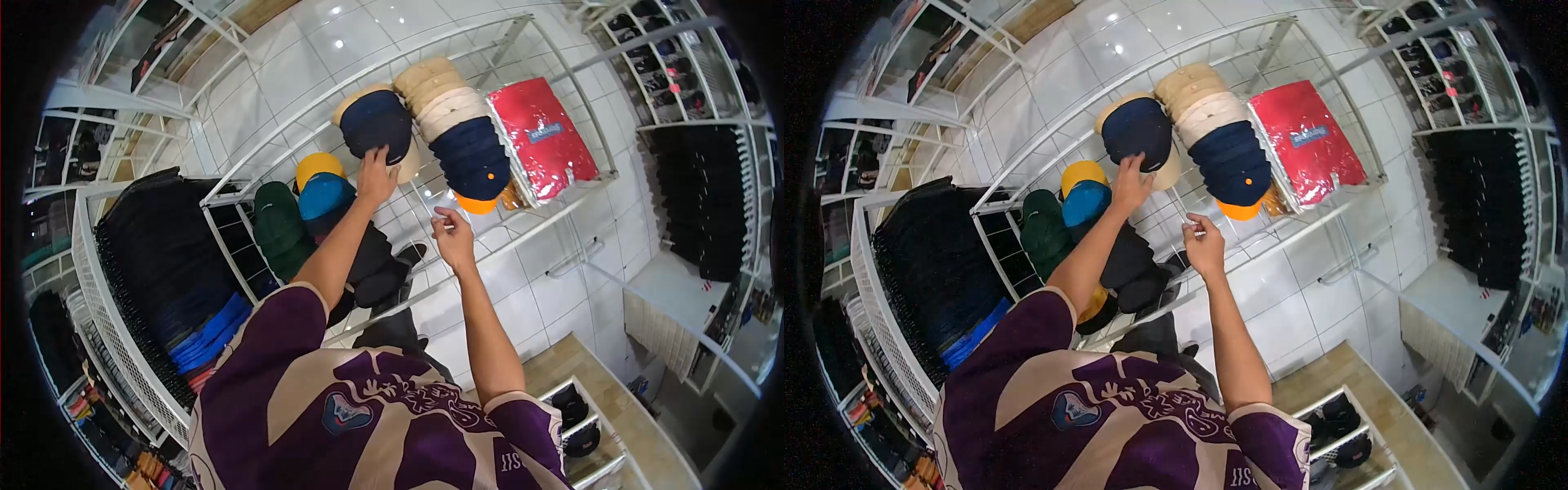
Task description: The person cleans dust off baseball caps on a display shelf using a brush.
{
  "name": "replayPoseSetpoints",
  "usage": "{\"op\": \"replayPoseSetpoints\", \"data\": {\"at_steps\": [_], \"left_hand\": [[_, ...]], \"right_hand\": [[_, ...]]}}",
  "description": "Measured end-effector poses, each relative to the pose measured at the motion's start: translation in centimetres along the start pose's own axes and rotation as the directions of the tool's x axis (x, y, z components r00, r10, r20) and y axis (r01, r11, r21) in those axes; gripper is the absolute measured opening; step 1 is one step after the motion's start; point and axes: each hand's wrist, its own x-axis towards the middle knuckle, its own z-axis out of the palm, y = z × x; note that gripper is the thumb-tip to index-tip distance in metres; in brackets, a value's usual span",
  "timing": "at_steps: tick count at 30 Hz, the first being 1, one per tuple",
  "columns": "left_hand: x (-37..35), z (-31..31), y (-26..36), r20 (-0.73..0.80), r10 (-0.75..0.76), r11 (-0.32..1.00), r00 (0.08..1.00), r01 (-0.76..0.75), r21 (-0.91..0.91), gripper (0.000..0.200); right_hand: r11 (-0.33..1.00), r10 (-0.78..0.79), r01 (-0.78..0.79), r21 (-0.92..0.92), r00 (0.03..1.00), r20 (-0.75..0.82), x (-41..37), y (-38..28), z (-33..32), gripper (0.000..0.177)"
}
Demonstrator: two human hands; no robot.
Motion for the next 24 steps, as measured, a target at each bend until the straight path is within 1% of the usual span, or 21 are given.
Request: {"op": "replayPoseSetpoints", "data": {"at_steps": [1,3,4,6,7,8,9,10,11,12,14,15,16,17,18,19,20,21,22,23,24], "left_hand": [[1.3,0.0,-0.6,-0.002,-0.015,1.000,1.000,0.015,0.004,0.065],[2.9,0.2,-1.7,-0.146,0.044,0.972,0.988,-0.009,0.235,0.084],[3.2,0.4,-2.3,-0.146,0.040,0.971,0.988,-0.004,0.238,0.084],[4.2,0.6,-2.9,-0.013,-0.020,0.993,1.000,0.022,0.120,0.096],[4.6,-0.2,-1.8,0.066,-0.108,0.987,0.992,0.099,0.126,0.099],[4.7,-0.4,-1.6,0.059,-0.098,0.988,0.993,0.090,0.122,0.099],[4.8,0.2,-1.9,-0.021,-0.075,0.986,0.997,0.078,0.149,0.099],[5.0,0.7,-2.2,-0.102,-0.052,0.982,0.993,0.069,0.175,0.099],[5.2,1.2,-2.6,-0.084,-0.077,0.988,0.993,0.087,0.128,0.097],[5.4,0.8,-2.0,-0.089,-0.075,0.989,0.993,0.085,0.118,0.097],[5.4,-0.6,-0.6,-0.021,-0.185,0.976,0.982,0.186,0.115,0.094],[5.3,-0.2,-0.6,-0.071,-0.108,0.988,0.992,0.115,0.105,0.087],[5.2,-0.4,0.1,-0.020,-0.065,0.996,0.998,0.066,0.064,0.063],[4.2,-0.5,0.8,0.101,-0.062,0.994,0.993,0.071,-0.085,0.047],[2.8,-1.4,2.9,0.166,-0.077,0.979,0.983,0.106,-0.176,0.044],[1.5,-2.1,4.6,0.301,-0.131,0.947,0.945,0.209,-0.244,0.050],[-0.7,-0.5,4.9,0.183,-0.106,0.937,0.977,0.160,-0.310,0.053],[-2.6,-2.9,7.5,0.221,-0.103,0.845,0.970,0.203,-0.495,0.055],[-4.9,-3.3,9.0,0.211,-0.123,0.630,0.970,0.241,-0.739,0.052],[-6.7,-5.1,10.8,0.385,-0.145,0.470,0.911,0.406,-0.784,0.044],[-8.7,-4.9,11.2,0.499,-0.033,0.202,0.866,0.494,-0.845,0.041]], "right_hand": [[0.999,0.025,-0.026,0.028,0.999,0.038,1.0,-0.3,0.7,0.029],[1.000,0.021,-0.020,-0.017,0.998,0.061,2.1,-0.7,1.7,0.029],[0.998,0.010,-0.006,-0.057,0.998,0.068,2.5,-0.9,2.1,0.029],[0.999,0.020,-0.017,-0.046,0.997,0.077,2.3,-1.1,2.1,0.030],[0.997,0.042,-0.036,-0.070,0.995,0.085,2.0,-0.9,1.9,0.031],[0.994,0.061,-0.053,-0.094,0.994,0.090,1.7,-0.8,1.7,0.031],[0.994,0.093,-0.087,-0.070,0.992,0.080,1.2,-0.8,1.5,0.031],[0.994,0.082,-0.077,-0.073,0.994,0.072,0.8,-0.1,1.2,0.031],[0.993,0.103,-0.098,-0.068,0.992,0.068,0.4,0.5,1.0,0.032],[0.991,0.124,-0.120,-0.064,0.990,0.066,0.0,1.4,0.6,0.032],[0.992,0.108,-0.102,-0.073,0.990,0.087,-1.2,2.1,-0.1,0.033],[0.988,0.151,-0.146,-0.055,0.985,0.086,-1.8,1.8,-0.4,0.033],[0.982,0.189,-0.187,-0.031,0.978,0.090,-2.2,1.7,-0.2,0.033],[0.979,0.201,-0.199,-0.031,0.976,0.084,-2.6,1.6,-0.2,0.034],[0.981,0.196,-0.195,-0.022,0.977,0.086,-2.8,1.7,0.0,0.034],[0.971,0.233,-0.237,0.038,0.969,0.076,-3.2,2.1,0.0,0.034],[0.956,0.271,-0.277,0.096,0.960,0.065,-3.6,2.3,-0.3,0.035],[0.932,0.333,-0.345,0.108,0.936,0.114,-3.9,2.2,-0.9,0.056],[0.931,0.334,-0.345,0.115,0.937,0.103,-4.1,2.4,-1.2,0.056],[0.853,0.422,-0.405,0.329,0.906,0.024,-4.4,2.8,-1.4,0.068],[0.734,0.514,-0.421,0.533,0.857,-0.032,-4.7,3.1,-1.7,0.080]]}}
